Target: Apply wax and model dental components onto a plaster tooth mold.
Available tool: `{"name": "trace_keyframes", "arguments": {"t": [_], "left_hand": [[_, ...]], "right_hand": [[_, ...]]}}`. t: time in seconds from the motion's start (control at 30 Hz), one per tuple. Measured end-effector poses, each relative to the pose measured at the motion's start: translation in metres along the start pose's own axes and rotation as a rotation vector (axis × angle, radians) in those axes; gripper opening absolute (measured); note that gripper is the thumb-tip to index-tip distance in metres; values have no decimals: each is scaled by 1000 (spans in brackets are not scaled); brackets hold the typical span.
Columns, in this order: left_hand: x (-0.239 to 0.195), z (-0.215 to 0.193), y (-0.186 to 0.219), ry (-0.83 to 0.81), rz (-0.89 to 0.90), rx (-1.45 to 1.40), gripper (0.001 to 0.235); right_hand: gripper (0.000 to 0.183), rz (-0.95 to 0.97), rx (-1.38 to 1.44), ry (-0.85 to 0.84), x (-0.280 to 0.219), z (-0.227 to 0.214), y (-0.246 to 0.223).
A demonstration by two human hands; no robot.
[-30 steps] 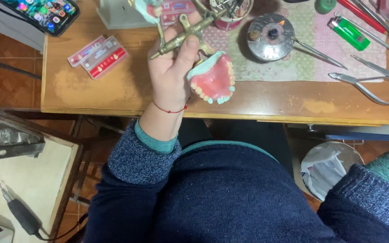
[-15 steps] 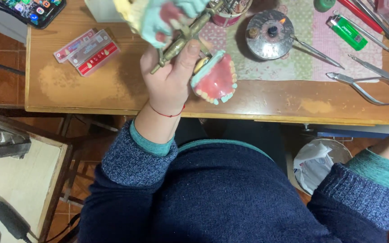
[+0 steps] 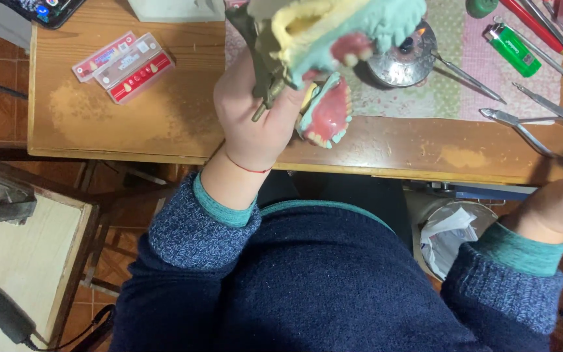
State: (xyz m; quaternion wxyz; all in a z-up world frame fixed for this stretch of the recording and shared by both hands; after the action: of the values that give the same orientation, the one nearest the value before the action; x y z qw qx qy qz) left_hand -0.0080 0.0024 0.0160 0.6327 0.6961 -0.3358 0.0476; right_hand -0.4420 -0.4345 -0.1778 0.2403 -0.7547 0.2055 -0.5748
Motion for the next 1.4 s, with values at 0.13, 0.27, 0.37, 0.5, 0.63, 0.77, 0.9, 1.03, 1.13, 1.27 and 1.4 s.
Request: {"name": "trace_keyframes", "arguments": {"t": [0.13,0.27,0.37,0.5,0.63,0.77,0.9,1.03,1.13,1.27,1.4], "left_hand": [[1,3,-4,-10,-63,-75,28],[1,5,-22,-206,-281,-476,25],[1,-2,-23,-398,-430,-638,29],[6,-22,-15,-707,-724,-847,15],[5,-39,-12,-1048,-637,-763,18],[-2,-42,-9,-1270,-712,-788,13],[-4,-45,-16,-1296,-924,-707,22],[-8,-42,0,-1072,-827,-901,37],[-20,-40,1,-866,-405,-932,72],[-22,-45,12,-620,-437,-852,71],[-18,-50,18,-462,-350,-375,65]], "right_hand": [[30,-15,-32,27,20,84,-141],[16,-93,149,-72,35,126,-208],[17,-4,437,-246,55,154,-251],[70,309,870,-602,103,202,-337],[96,143,1182,-834,120,225,-368],[107,-36,1123,-1046,121,235,-358],[109,-114,1136,-1113,108,229,-341],[110,-83,1076,-1087,89,217,-319],[113,42,785,-895,74,214,-314],[109,288,1167,-799,63,231,-331],[107,315,1168,-804,57,241,-336]]}}
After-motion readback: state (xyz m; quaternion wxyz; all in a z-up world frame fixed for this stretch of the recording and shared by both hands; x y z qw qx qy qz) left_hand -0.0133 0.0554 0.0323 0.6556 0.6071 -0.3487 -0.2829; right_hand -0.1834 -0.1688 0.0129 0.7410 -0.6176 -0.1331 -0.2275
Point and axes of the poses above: each hand's wrist, its own x-axis towards the middle knuckle, its own z-axis out of the palm, y = z × x, the point moved 1 cm from there along x, towards the middle knuckle, and after that the axes turned 15 degrees about -z, right-handed, at the moved point
